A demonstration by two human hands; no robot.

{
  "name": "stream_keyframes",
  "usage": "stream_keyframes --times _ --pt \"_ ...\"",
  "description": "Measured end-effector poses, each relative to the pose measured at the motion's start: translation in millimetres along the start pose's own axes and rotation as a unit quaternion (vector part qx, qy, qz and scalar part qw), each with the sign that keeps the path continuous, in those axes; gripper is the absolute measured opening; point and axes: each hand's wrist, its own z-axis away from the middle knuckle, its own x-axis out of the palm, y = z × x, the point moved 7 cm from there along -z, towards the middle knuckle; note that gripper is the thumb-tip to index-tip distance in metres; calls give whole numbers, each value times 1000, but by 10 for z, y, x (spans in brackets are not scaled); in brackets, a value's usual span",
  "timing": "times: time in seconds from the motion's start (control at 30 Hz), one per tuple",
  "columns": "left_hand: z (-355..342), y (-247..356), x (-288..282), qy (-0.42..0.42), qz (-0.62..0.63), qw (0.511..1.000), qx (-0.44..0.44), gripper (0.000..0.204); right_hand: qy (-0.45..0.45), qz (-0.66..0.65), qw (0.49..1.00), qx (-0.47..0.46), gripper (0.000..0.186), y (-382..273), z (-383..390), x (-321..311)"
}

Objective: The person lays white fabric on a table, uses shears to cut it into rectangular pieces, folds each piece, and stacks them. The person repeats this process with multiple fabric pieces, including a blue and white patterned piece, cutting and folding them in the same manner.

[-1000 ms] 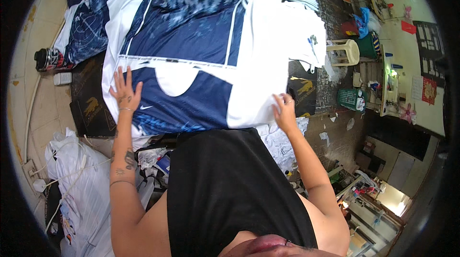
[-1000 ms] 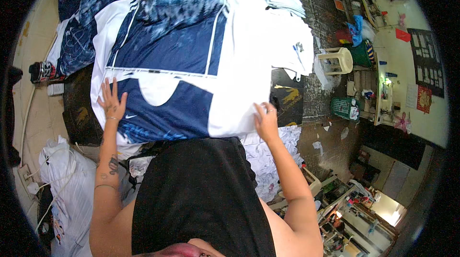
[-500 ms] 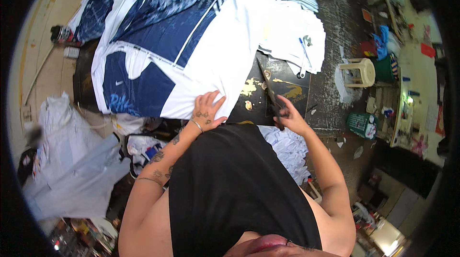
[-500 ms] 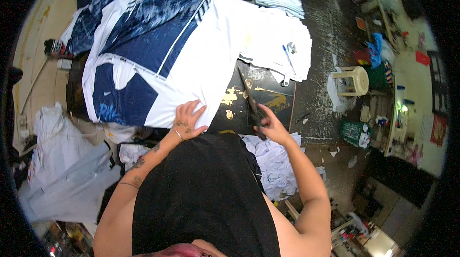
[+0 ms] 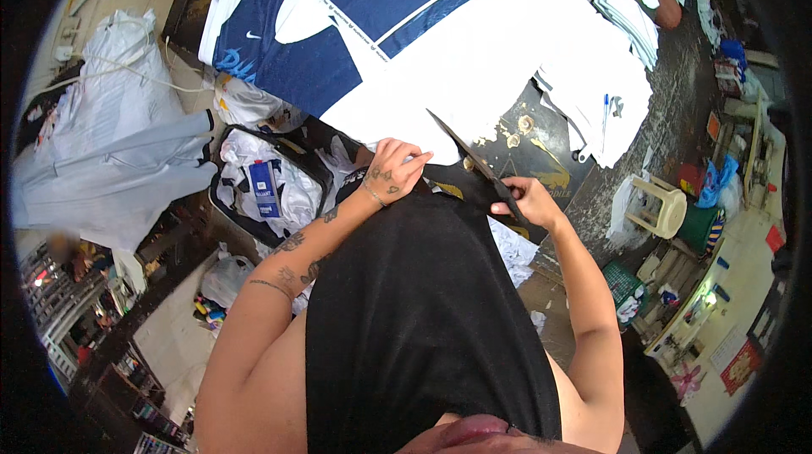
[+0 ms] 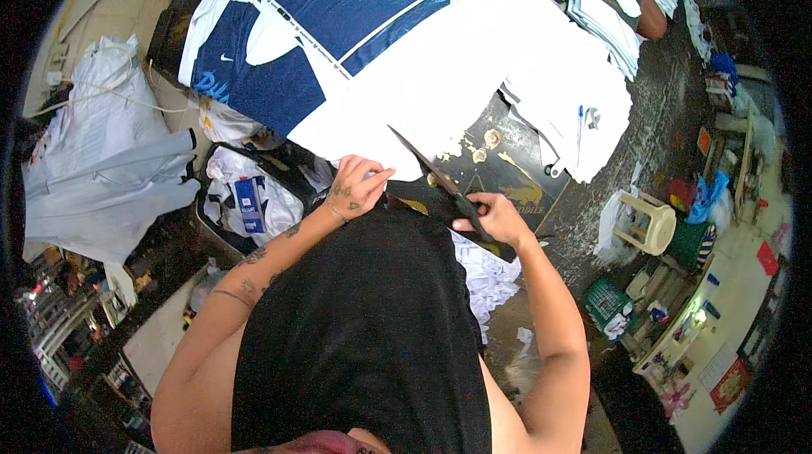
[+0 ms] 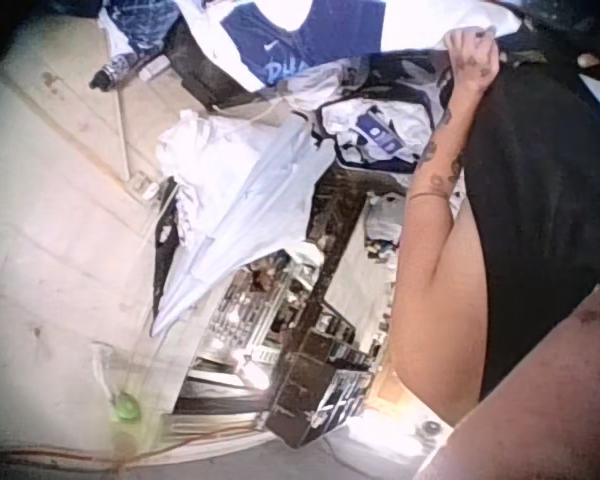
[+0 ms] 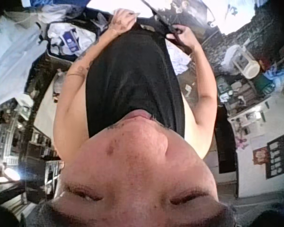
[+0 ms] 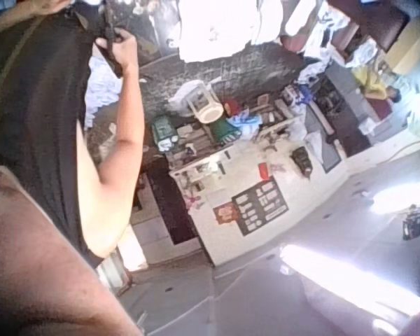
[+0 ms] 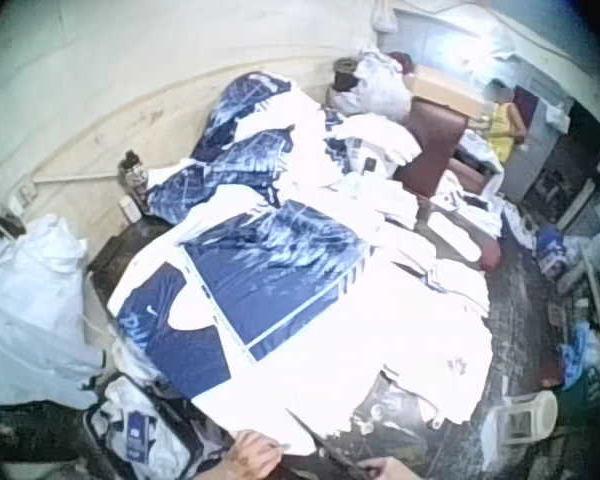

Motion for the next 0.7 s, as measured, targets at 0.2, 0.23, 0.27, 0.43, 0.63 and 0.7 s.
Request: stream_keyframes --times 0.2,0.23,0.27,0.43,0.63,0.7 --pt "47 -12 4 2 53 999 -1 41 19 -81 979 -187 83 -528 -73 -25" --pt "52 -40 8 1 66 998 -6 41 35 -48 991 -122 80 -505 -130 -56" --pt "64 -58 31 -10 76 997 -8 41 33 -39 991 -123 78 -607 -206 -22" --pt "144 -183 79 -30 131 991 5 34 11 21 997 -76 70 -897 -306 87" --pt "178 -248 123 -61 158 985 26 37 6 -106 990 -90 68 -1281 -483 147" --pt "205 -278 143 -73 163 984 30 38 2 -108 991 -85 72 -1397 -559 144"
